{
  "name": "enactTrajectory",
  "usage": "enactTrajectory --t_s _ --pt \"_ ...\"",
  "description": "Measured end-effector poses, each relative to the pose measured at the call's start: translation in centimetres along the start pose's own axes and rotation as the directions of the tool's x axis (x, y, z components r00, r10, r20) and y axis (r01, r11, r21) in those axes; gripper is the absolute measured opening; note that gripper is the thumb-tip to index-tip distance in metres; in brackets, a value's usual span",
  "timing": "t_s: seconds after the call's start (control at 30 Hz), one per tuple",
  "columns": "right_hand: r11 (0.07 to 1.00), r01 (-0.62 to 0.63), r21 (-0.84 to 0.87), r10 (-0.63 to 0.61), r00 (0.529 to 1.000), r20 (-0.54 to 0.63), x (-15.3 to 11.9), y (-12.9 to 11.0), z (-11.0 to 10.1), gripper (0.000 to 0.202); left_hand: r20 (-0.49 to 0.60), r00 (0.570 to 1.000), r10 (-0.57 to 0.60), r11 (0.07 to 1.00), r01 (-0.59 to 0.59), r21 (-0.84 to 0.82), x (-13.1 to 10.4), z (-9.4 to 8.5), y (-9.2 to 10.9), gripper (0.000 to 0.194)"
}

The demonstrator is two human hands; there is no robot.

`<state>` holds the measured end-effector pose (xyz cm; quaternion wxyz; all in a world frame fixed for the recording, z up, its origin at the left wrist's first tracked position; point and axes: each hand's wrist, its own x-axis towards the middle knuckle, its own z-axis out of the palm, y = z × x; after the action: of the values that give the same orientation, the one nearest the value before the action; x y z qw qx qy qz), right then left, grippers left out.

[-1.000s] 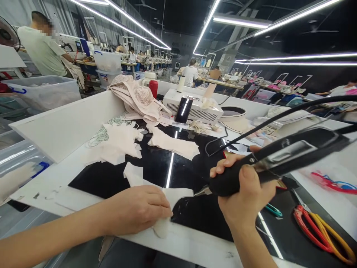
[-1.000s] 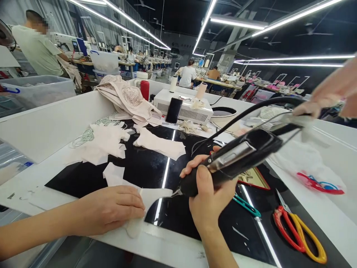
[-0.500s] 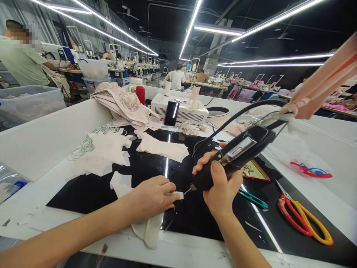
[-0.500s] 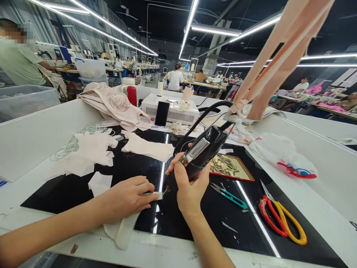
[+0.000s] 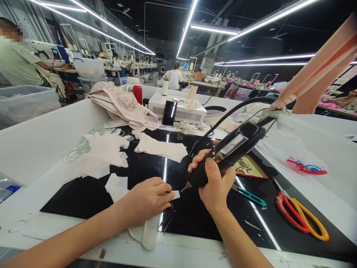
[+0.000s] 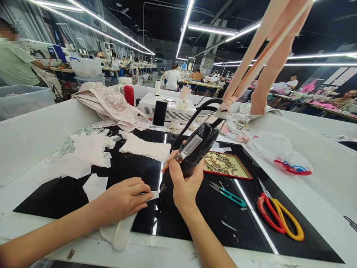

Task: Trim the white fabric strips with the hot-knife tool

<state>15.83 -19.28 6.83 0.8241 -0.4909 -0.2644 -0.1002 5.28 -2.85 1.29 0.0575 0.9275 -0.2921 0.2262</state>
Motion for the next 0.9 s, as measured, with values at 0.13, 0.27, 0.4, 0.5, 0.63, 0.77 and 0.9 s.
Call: enactTrajectory --t_s 0.13,0.27,0.4,0.5,0.63,0.77,0.9 --pt "1.0 -0.015 0.014 0.015 1.0 -0.004 0.12 0.24 0.28 0.042 0.013 1.0 -0.005 1.0 0.006 -0.015 -0.06 0.06 0.02 0.023" --pt "0.999 -0.016 0.034 0.016 1.0 0.006 -0.02 0.35 0.32 0.041 -0.004 1.0 -0.004 0.999 0.004 -0.035 0.02 0.06 0.07 0.019" --pt "0.999 -0.008 0.032 0.007 1.0 0.016 -0.18 0.3 0.28 0.04 -0.008 1.0 -0.011 0.999 0.01 -0.046 0.0 0.1 0.09 0.018" --pt "0.999 0.0 0.039 0.0 1.0 0.015 -0.21 0.19 0.32 0.038 -0.019 1.0 -0.011 0.999 0.01 -0.053 -0.05 0.18 0.07 0.018" --pt "0.999 -0.004 0.05 0.003 1.0 0.02 -0.33 0.13 0.3 0.037 -0.036 0.999 -0.009 0.998 0.007 -0.057 -0.1 0.25 0.07 0.017" --pt "0.999 -0.018 0.045 0.017 1.0 0.016 -0.59 0.22 0.23 0.036 -0.039 0.999 -0.009 0.999 0.007 -0.049 -0.13 0.2 0.12 0.017" --pt "0.999 -0.026 0.035 0.026 1.0 0.011 -0.68 0.22 0.33 0.037 -0.046 0.999 -0.009 0.999 0.006 -0.052 -0.08 0.15 0.09 0.018"
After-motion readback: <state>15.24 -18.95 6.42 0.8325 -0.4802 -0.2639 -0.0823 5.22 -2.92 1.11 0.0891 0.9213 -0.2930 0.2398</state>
